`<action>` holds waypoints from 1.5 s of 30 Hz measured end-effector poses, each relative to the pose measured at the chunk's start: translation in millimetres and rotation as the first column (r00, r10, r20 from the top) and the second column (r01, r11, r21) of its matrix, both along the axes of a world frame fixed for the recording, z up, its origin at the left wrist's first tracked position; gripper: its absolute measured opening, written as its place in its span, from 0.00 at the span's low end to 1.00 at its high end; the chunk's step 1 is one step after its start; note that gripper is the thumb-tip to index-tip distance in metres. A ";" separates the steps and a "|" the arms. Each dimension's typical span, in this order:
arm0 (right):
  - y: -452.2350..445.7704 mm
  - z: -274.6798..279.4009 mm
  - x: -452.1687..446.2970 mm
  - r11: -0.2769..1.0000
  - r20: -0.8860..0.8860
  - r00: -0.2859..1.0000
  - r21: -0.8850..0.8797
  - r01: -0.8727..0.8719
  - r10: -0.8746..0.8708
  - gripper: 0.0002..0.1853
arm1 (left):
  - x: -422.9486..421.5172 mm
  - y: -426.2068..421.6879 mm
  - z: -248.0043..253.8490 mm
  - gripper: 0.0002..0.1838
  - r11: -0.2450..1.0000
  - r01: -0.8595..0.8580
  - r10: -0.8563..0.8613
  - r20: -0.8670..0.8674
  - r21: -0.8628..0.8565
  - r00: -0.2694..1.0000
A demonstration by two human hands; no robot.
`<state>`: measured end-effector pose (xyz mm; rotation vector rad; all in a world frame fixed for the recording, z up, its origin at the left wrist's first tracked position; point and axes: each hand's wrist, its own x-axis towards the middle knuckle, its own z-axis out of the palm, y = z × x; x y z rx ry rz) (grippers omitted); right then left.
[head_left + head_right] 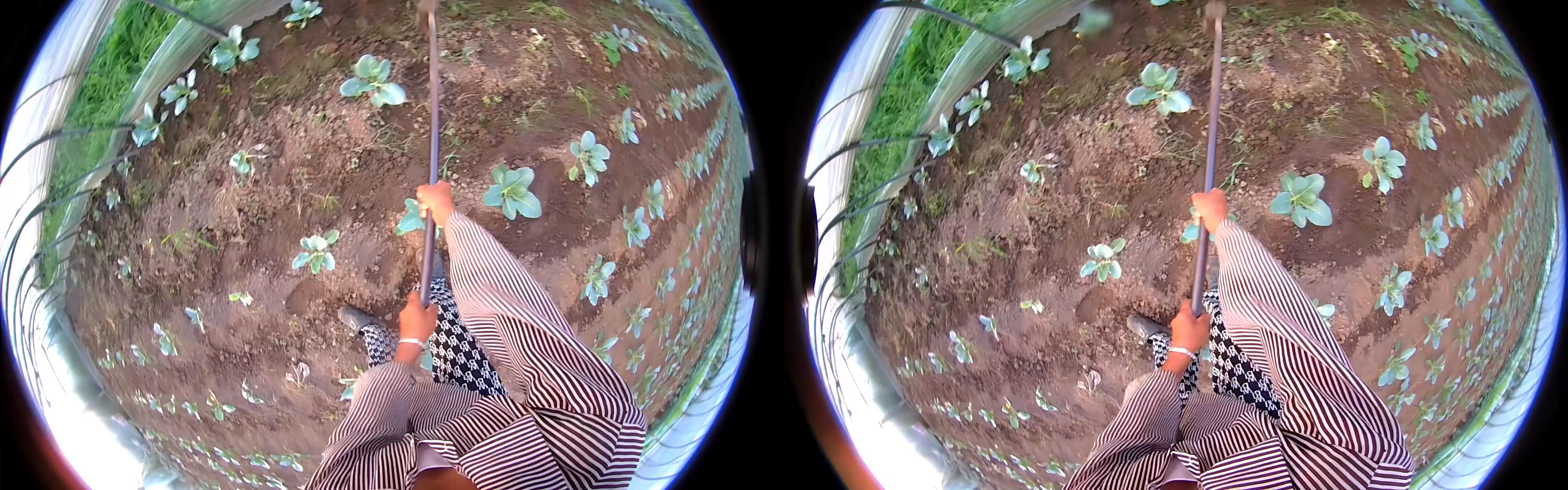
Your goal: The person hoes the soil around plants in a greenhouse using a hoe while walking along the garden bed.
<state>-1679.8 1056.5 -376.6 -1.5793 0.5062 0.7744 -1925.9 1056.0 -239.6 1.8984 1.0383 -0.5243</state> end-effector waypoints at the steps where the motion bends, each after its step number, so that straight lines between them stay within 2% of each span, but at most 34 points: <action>1: -2.3 8.7 -5.7 0.998 -0.072 0.996 -0.040 -0.048 0.045 0.09 | 2.3 -7.1 6.4 0.16 0.998 -0.018 0.020 0.033 -0.064 0.999; 2: -8.3 22.5 -16.7 0.992 -0.145 0.986 -0.081 -0.097 0.085 0.12 | -2.5 -16.0 14.1 0.17 0.986 -0.049 0.050 0.004 -0.162 0.999; 3: -25.1 3.2 -43.7 0.986 -0.119 0.981 -0.044 -0.158 0.152 0.12 | -17.3 -17.7 24.2 0.19 0.984 -0.013 0.008 -0.031 -0.175 0.999; 4: -32.0 -3.2 -72.7 0.994 -0.141 0.984 -0.011 -0.110 0.108 0.12 | -38.5 -22.2 34.0 0.20 0.982 0.015 -0.027 -0.062 -0.190 0.998; 5: -32.3 12.8 -102.5 1.000 -0.156 0.988 0.030 -0.002 0.007 0.05 | -73.1 -27.7 30.0 0.21 0.987 0.027 -0.037 -0.063 -0.157 0.997; 6: -41.1 8.6 -136.2 0.977 -0.166 0.986 0.201 0.066 -0.033 0.06 | -107.8 -29.2 24.2 0.21 0.991 0.049 -0.057 -0.061 -0.126 0.996; 7: -36.2 23.2 -154.1 0.992 -0.435 0.898 0.070 0.108 -0.067 0.07 | -129.3 -24.5 39.7 0.21 0.991 0.029 -0.044 -0.118 -0.127 0.992; 8: -32.2 43.5 -167.3 0.978 -0.543 0.837 0.129 0.162 -0.067 0.07 | -143.6 -18.1 52.9 0.20 0.992 0.005 -0.027 -0.170 -0.126 0.985; 10: -22.3 43.3 -177.4 0.967 -0.584 0.808 0.154 0.201 -0.075 0.09 | -156.3 -6.1 49.4 0.18 0.998 0.022 -0.030 -0.143 -0.059 0.989; 13: -11.5 43.0 -170.2 0.947 -0.529 0.842 0.205 0.248 -0.106 0.11 | -163.0 -1.1 38.2 0.15 1.000 0.011 -0.011 -0.133 0.001 0.991; 16: 8.2 90.9 -155.8 0.941 -0.394 0.919 0.313 0.130 0.004 0.09 | -169.7 -3.6 17.4 0.15 0.998 -0.060 0.059 -0.042 -0.013 0.997; 18: 25.3 130.2 -150.0 0.955 -0.251 0.968 0.292 0.047 0.029 0.08 | -163.5 -2.9 14.0 0.16 0.992 -0.124 0.125 0.128 -0.016 0.984; 19: 35.3 142.0 -146.7 0.960 -0.177 0.983 0.280 0.003 0.049 0.08 | -157.9 -1.1 11.6 0.16 0.991 -0.134 0.136 0.086 -0.026 0.987; 22: 68.6 148.0 -130.7 0.974 0.069 0.987 0.167 -0.156 0.146 0.07 | -133.6 13.3 16.9 0.16 0.977 -0.201 0.209 0.156 -0.067 0.965; 25: 101.3 126.0 -117.8 0.971 0.034 0.973 0.071 -0.230 0.228 0.09 | -112.3 29.5 32.1 0.16 0.956 -0.270 0.283 0.114 -0.114 0.952; 28: 97.5 71.7 -150.1 0.942 -0.068 0.940 0.036 -0.333 0.335 0.10 | -129.6 26.8 45.4 0.19 0.909 -0.344 0.351 -0.016 -0.235 0.936; 29: 88.2 49.8 -176.1 0.948 -0.114 0.942 0.089 -0.306 0.315 0.09 | -144.2 27.3 59.8 0.20 0.885 -0.354 0.338 -0.105 -0.302 0.935; 30: 73.2 34.3 -209.8 0.951 -0.161 0.941 0.138 -0.276 0.297 0.08 | -158.6 29.0 84.8 0.21 0.946 -0.278 0.271 -0.067 -0.169 0.960; 31: 63.7 38.3 -242.8 0.957 -0.217 0.938 0.164 -0.239 0.271 0.09 | -193.5 21.4 70.0 0.20 0.966 -0.230 0.220 -0.094 -0.116 0.971; 32: 66.0 41.2 -264.4 0.960 -0.259 0.934 0.193 -0.201 0.248 0.09 | -215.1 24.1 85.5 0.21 0.966 -0.230 0.210 -0.157 -0.120 0.965; 33: 62.5 51.6 -283.2 0.969 -0.351 0.908 0.173 -0.175 0.227 0.10 | -244.7 17.5 88.3 0.22 0.971 -0.221 0.207 -0.147 -0.089 0.967; 34: 54.7 69.9 -308.5 0.978 -0.452 0.869 0.143 -0.153 0.202 0.10 | -269.4 13.2 92.3 0.22 0.975 -0.192 0.166 -0.211 -0.109 0.963; 35: 56.5 81.5 -324.0 0.988 -0.470 0.868 0.071 -0.140 0.157 0.10 | -287.3 9.1 94.1 0.21 0.983 -0.174 0.156 -0.233 -0.059 0.960; 36: 60.9 88.4 -330.9 0.991 -0.481 0.869 0.003 -0.130 0.116 0.11 | -304.5 7.1 88.0 0.21 0.978 -0.193 0.183 -0.116 -0.079 0.976; 37: 61.1 91.5 -333.0 0.994 -0.497 0.861 0.037 -0.105 0.110 0.11 | -310.8 5.6 85.0 0.20 0.977 -0.202 0.198 -0.071 -0.061 0.978; 40: 67.0 98.2 -319.9 0.981 -0.384 0.913 0.179 -0.074 0.139 0.09 | -314.9 4.5 62.5 0.17 0.977 -0.215 0.215 0.030 -0.012 0.976; 41: 74.9 109.1 -307.6 0.977 -0.345 0.929 0.206 -0.061 0.131 0.09 | -309.4 6.3 49.1 0.14 0.969 -0.247 0.247 0.004 -0.006 0.969; 43: 89.7 117.0 -279.3 0.964 -0.127 0.975 0.215 -0.154 0.184 0.07 | -288.7 18.1 8.9 0.13 0.970 -0.242 0.242 0.026 -0.007 0.970; 44: 101.8 126.0 -259.8 0.969 -0.034 0.979 0.155 -0.192 0.200 0.07 | -272.2 24.7 -2.2 0.16 0.981 -0.194 0.191 0.099 0.019 0.977; 45: 115.9 131.2 -237.5 0.974 0.027 0.984 0.143 -0.176 0.174 0.07 | -226.2 48.6 43.4 0.19 0.969 -0.244 0.246 0.037 -0.049 0.969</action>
